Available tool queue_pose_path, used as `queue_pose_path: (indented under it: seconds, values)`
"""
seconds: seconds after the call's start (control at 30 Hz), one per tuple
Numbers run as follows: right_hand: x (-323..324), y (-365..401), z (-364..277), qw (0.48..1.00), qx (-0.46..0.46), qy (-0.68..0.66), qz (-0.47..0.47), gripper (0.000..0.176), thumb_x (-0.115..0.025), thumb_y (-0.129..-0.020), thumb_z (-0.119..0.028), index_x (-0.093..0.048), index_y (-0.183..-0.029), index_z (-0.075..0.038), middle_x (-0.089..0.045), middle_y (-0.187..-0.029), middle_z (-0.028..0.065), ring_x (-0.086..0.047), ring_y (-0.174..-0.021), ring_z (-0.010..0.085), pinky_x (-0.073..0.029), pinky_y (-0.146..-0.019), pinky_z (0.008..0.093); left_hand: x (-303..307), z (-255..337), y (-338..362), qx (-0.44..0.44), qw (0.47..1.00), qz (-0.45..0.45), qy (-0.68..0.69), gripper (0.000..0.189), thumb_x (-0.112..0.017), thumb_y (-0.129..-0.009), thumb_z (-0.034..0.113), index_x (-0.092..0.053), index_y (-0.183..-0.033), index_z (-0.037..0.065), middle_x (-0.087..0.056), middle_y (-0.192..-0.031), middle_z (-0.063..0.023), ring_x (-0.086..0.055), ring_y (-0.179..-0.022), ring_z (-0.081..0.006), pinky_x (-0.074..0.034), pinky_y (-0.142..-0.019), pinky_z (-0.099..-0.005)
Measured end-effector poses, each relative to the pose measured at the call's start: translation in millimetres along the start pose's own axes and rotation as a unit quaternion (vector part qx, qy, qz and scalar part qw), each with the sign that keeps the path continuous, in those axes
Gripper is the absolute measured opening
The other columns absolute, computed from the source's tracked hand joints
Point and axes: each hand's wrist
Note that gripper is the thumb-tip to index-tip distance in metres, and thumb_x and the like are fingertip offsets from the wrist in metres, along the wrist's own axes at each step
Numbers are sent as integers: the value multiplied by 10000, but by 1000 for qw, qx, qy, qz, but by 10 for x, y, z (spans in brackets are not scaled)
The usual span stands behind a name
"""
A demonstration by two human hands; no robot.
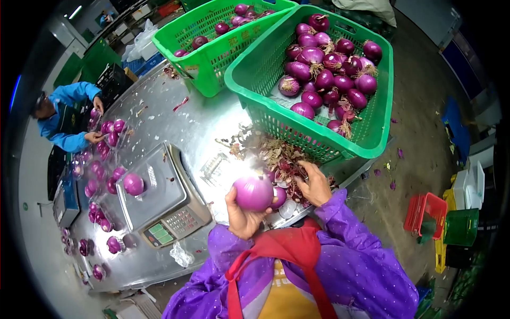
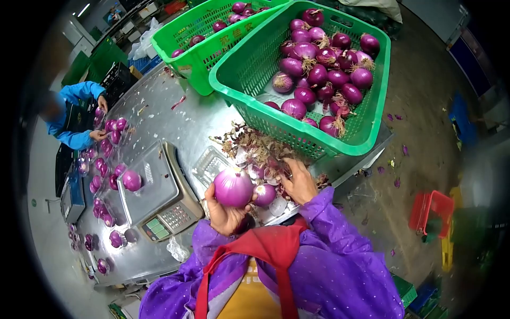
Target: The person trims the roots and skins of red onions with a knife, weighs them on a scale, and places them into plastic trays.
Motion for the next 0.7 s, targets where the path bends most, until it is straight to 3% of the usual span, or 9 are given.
queue_pose_path:
  seconds: [0.07,0.1,0.2,0.4,0.6,0.67,0.7]
  values:
    - [143,-122,-372,996,1,-85,-28,167,-622,-797,-23,-603,-961,3,-621,-900,178,-634,-774,335,-495,-660,382,-13,-22,-31,37,999,19,25,706,-406,-868,638,-442,-1291,74,-600,-1128,-184,-659,-902,-338,-592,-644,-401]
    - [151,-132,-438,994,64,-83,-37,193,-624,-767,26,-589,-955,0,-598,-844,153,-627,-737,315,-495,-646,370,-17,-29,-40,56,998,10,37,707,-410,-866,639,-447,-1284,70,-601,-1124,-185,-661,-897,-341,-595,-637,-396]
    - [256,-139,-626,985,95,2,-145,289,-584,-695,-1,-552,-978,-55,-560,-903,138,-616,-781,366,-496,-632,455,-66,-34,-32,90,995,12,39,724,-409,-860,645,-452,-1281,57,-614,-1099,-182,-668,-876,-347,-603,-614,-373]
    - [278,-189,-646,976,111,62,-176,336,-592,-680,-16,-532,-1008,-57,-538,-946,133,-621,-731,375,-501,-617,484,-126,-28,-12,95,995,23,-19,738,-396,-854,652,-454,-1281,53,-622,-1097,-178,-670,-841,-330,-568,-573,-338]
    - [253,-136,-554,979,65,34,-191,346,-569,-678,-5,-556,-1020,-57,-562,-992,132,-608,-826,385,-505,-694,468,-53,-62,-16,62,992,-14,-112,737,-427,-833,633,-437,-1292,56,-619,-1101,-168,-668,-826,-334,-502,-512,-332]
    - [119,-2,-73,982,13,25,-187,353,-558,-692,3,-578,-1041,-47,-573,-1014,154,-594,-922,390,-494,-776,464,98,-33,-29,75,996,-47,-10,779,-483,-818,630,-386,-1338,58,-553,-1186,-235,-650,-848,-430,-586,-602,-402]
    - [101,92,257,969,-65,46,-235,339,-558,-723,-19,-587,-1057,-63,-562,-1003,189,-577,-929,418,-477,-781,484,56,-9,32,54,995,-77,-40,802,-507,-807,614,-366,-1343,35,-536,-1206,-238,-647,-846,-436,-592,-610,-415]
Point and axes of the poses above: each hand's wrist, its own y-axis away from the middle knuckle, its own x-axis out of the back of the hand, z = x × y
